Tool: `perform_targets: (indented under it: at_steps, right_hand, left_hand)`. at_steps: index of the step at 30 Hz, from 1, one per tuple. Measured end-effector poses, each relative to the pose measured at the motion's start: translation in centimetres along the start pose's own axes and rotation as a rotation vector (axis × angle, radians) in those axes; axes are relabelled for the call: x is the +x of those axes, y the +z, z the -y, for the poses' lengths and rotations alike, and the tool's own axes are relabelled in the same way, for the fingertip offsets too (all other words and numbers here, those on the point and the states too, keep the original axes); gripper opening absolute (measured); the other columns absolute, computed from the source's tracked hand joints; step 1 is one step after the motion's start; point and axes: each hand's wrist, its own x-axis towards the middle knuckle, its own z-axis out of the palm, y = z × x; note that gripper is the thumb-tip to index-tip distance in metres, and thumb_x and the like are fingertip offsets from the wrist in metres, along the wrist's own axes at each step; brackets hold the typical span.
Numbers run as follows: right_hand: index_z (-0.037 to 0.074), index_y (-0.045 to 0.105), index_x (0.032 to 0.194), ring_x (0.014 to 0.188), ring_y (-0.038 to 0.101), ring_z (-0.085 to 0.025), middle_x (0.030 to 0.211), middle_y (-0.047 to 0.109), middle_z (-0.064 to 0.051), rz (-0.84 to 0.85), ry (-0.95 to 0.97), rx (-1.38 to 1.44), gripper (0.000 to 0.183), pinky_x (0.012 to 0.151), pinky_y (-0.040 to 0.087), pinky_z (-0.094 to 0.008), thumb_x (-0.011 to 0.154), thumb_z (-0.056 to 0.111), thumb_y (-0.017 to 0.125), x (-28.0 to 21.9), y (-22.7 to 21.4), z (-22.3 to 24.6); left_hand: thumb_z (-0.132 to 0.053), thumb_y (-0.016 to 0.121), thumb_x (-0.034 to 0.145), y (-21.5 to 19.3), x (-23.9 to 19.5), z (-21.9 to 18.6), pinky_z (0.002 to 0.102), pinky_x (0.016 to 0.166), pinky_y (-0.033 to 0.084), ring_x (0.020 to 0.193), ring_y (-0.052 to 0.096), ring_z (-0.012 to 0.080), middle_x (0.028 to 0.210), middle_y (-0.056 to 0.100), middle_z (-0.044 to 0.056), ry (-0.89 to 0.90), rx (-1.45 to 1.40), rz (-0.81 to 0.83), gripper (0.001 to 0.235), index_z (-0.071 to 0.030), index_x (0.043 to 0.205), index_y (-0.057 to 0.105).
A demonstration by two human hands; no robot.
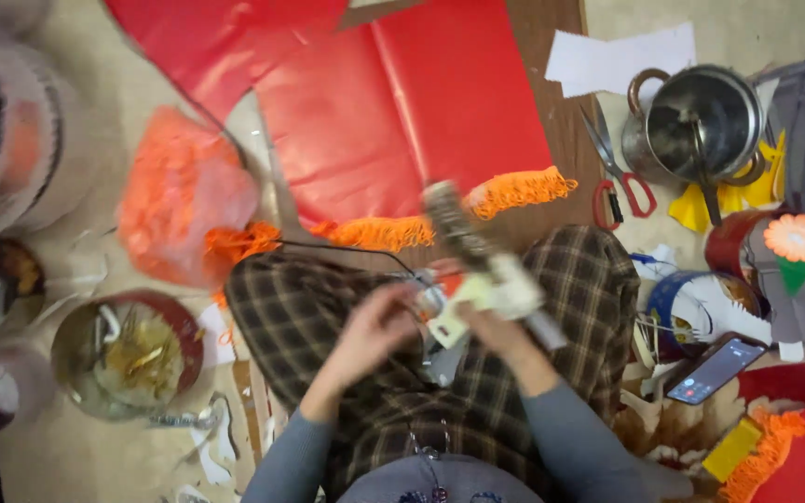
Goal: Decorating a craft item by gluing orange fringe onto a red surface and trimming it with scissors.
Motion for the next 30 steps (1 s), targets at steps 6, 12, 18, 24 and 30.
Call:
perform_targets:
  at_steps: [6,12,18,24,30]
  right_hand:
    - [0.003,0.027,0.15,0.14,0.033,-0.042,0.149,0.032,-0.024,0.524,-0.842,-0.176,0.113,0.114,0.025,-0.054,0.075,0.084,0.052,-1.5,9.4,-2.6]
    - [0.01,0.029,0.154,0.144,0.025,-0.044,0.153,0.029,-0.023,0.69,-0.942,-0.552,0.082,0.116,0.018,-0.056,0.088,0.037,0.07,-5.7,12.1,0.4]
    - [0.014,0.06,0.134,0.114,0.065,-0.036,0.124,0.068,-0.016,0.598,-0.616,-0.873,0.044,0.098,0.05,-0.049,0.092,0.027,0.066,-3.9,7.1,-1.7]
    - [0.01,0.063,0.13,0.111,0.066,-0.041,0.122,0.068,-0.02,0.513,-0.54,-0.999,0.041,0.096,0.052,-0.053,0.093,0.027,0.064,-3.6,1.6,2.0]
    - [0.003,0.068,0.114,0.085,0.067,-0.018,0.1,0.074,-0.006,-0.028,-0.574,-0.734,0.032,0.077,0.054,-0.03,0.09,0.023,0.062,9.9,-10.3,-1.1]
  left_hand:
    - [-0.016,0.081,0.077,2.1,-8.0,0.0,0.046,0.093,0.049,0.11,0.059,0.034,0.117,0.059,0.016,-0.138,-0.244,-0.133,0.066,-0.006,0.134,0.048]
    - [-0.012,0.064,0.093,-3.4,-16.2,7.2,0.038,0.08,0.056,0.084,0.067,0.0241,0.095,0.069,0.013,-0.193,-1.173,-0.854,0.022,0.0,0.111,0.06]
    - [-0.018,0.076,0.088,-11.4,-21.5,8.0,0.04,0.046,0.059,0.057,0.067,0.0284,0.071,0.063,0.017,-0.008,-0.83,-1.403,0.027,-0.002,0.1,0.057]
    - [-0.005,0.084,0.082,-18.7,-24.8,23.9,0.047,0.083,0.064,0.093,0.071,0.0301,0.095,0.063,0.017,-0.021,-0.801,-1.363,0.033,-0.001,0.106,0.062]
    - [-0.059,0.07,0.093,-17.8,-27.7,17.7,0.036,0.057,0.054,0.071,0.064,0.0273,0.101,0.064,0.022,-0.635,-0.326,-1.287,0.074,0.01,0.117,0.062]
